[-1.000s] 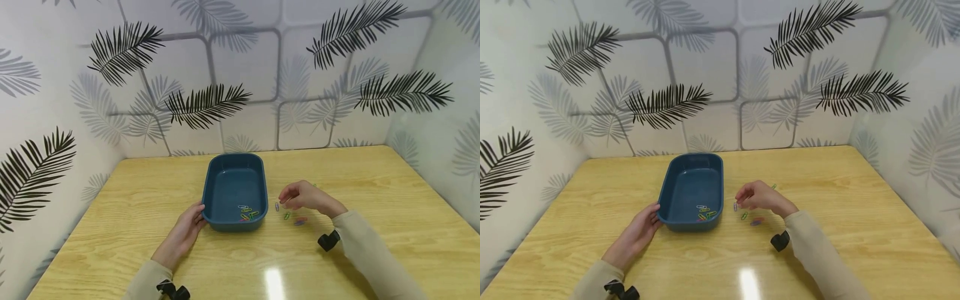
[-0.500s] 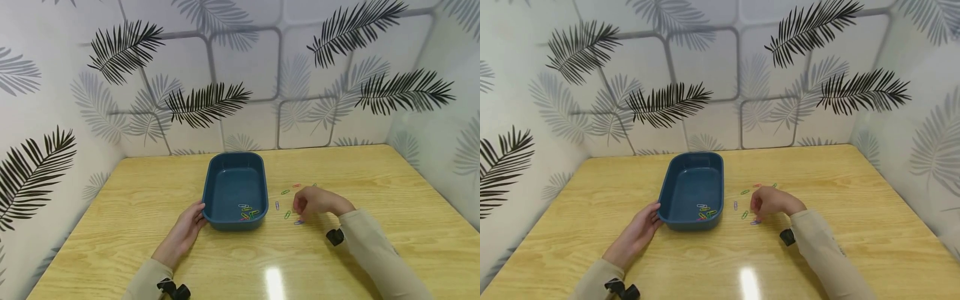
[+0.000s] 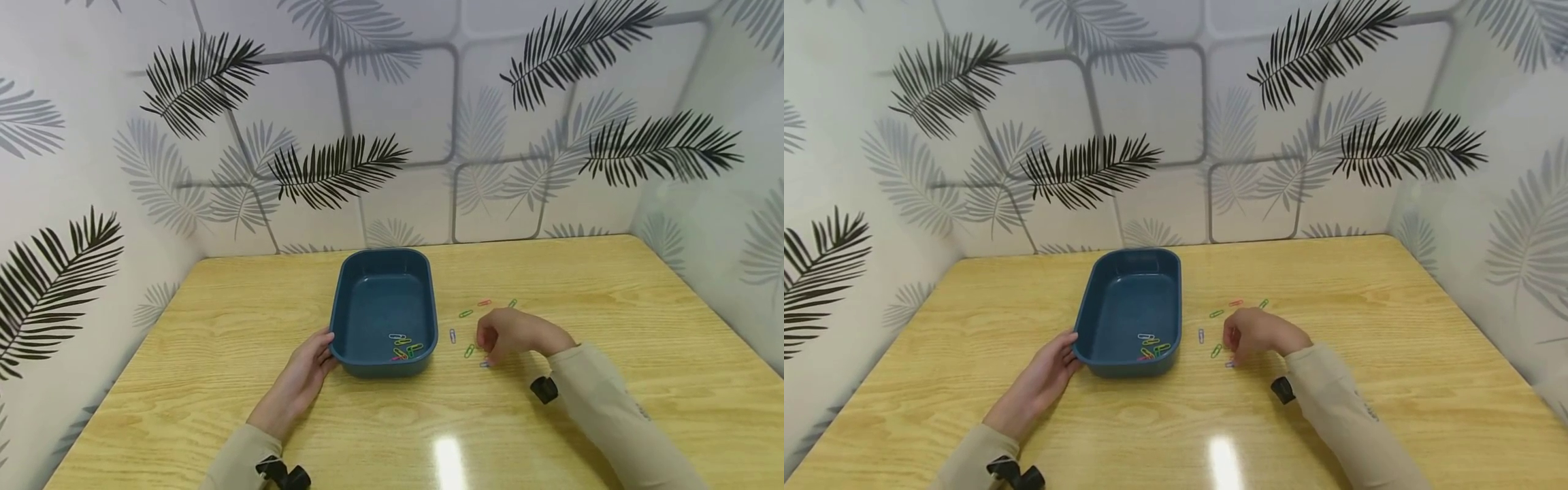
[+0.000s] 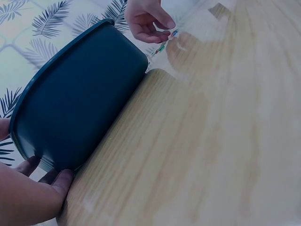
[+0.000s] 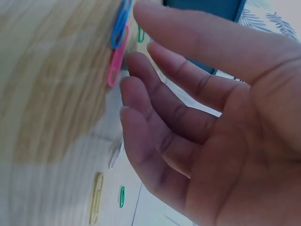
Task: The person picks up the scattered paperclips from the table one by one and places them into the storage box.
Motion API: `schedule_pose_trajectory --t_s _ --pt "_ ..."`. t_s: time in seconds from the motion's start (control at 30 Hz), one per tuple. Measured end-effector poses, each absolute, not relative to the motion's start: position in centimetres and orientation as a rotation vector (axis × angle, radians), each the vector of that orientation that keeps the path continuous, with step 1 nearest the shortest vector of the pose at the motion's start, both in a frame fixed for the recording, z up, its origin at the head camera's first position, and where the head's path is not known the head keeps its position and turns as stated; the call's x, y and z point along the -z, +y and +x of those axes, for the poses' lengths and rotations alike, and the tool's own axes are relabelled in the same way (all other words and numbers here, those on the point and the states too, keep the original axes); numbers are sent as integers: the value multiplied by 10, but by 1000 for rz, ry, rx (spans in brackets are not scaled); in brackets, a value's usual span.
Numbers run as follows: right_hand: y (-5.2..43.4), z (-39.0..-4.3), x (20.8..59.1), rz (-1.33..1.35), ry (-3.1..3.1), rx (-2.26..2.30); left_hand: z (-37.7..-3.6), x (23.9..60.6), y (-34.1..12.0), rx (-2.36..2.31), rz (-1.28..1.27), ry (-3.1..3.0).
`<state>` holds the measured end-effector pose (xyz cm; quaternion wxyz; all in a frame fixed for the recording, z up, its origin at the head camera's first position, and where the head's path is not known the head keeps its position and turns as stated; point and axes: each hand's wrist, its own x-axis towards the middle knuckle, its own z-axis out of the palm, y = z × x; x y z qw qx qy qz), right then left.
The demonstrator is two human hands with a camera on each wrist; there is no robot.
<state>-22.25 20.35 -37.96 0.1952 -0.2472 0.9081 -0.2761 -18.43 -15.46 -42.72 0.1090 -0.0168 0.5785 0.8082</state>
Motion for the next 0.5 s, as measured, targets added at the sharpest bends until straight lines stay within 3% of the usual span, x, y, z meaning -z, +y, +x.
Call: schedule_pose_trajectory --t_s 0.5 --pt "203 -220 382 -744 2594 679 -184 427 -154 -2382 -46 1697"
